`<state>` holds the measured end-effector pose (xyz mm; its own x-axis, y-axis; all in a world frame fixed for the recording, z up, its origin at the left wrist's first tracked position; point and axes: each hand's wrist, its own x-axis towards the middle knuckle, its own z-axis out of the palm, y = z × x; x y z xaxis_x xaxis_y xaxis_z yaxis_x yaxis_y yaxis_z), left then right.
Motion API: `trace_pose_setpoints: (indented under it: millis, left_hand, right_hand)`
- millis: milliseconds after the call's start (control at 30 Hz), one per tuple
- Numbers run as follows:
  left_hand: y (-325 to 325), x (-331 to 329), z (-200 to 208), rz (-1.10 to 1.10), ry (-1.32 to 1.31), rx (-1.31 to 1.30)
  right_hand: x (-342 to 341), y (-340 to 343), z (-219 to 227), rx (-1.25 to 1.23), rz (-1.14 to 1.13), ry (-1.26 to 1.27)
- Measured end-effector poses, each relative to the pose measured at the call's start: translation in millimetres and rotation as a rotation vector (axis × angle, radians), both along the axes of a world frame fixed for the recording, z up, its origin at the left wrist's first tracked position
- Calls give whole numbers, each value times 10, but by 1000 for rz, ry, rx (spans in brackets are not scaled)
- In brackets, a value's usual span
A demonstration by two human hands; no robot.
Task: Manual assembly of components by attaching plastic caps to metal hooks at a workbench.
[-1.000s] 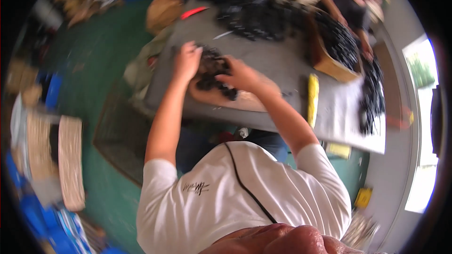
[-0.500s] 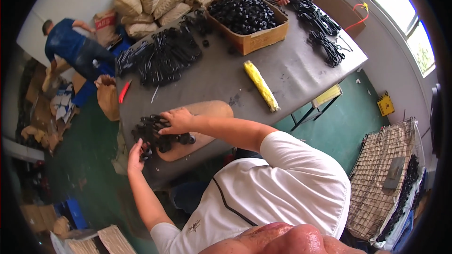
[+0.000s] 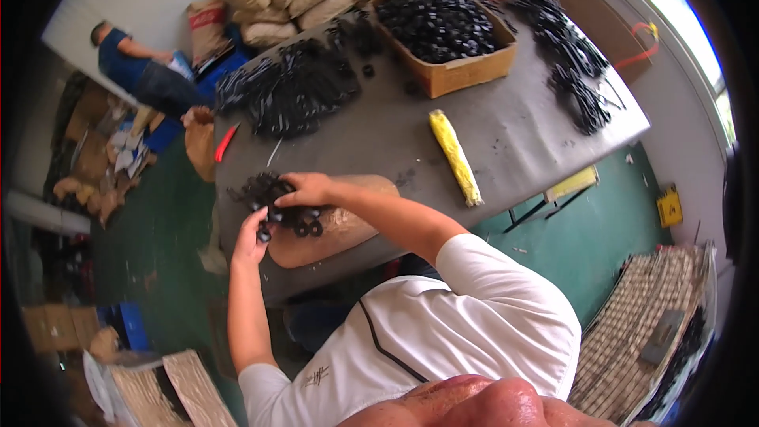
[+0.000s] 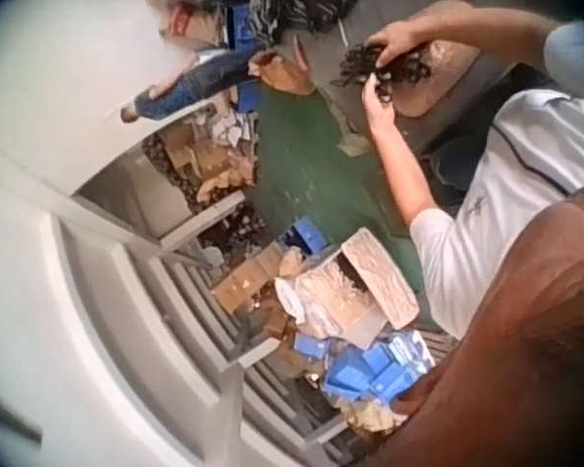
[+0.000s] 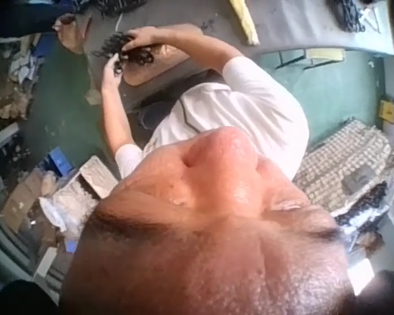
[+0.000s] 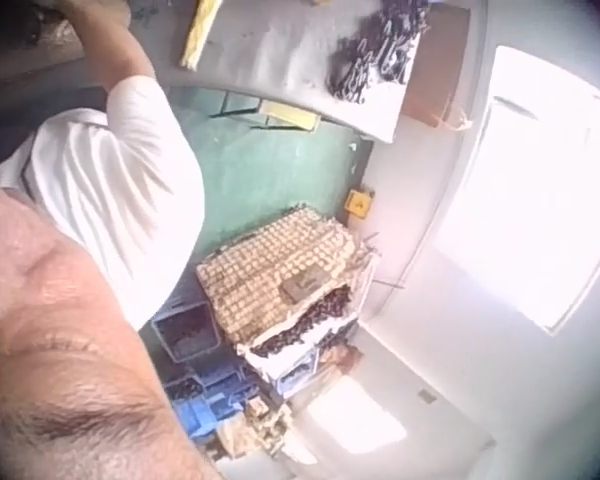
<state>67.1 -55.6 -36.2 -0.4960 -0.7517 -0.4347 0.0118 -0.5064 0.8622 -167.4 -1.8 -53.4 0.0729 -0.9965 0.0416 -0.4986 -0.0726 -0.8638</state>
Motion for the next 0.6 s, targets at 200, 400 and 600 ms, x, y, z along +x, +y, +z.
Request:
trace_pose_setpoints:
  millis: [200, 400, 600]
  left_hand:
    - [-74, -329, -224, 50, 288, 111]
    - [160, -376, -150, 184, 541, 160]
    - [608, -377, -371, 285, 659, 52]
  right_hand:
    - [-166, 31, 7, 23, -57, -117]
    - [6, 51, 22, -87, -62, 128]
    - [228, 181, 154, -164, -82, 372]
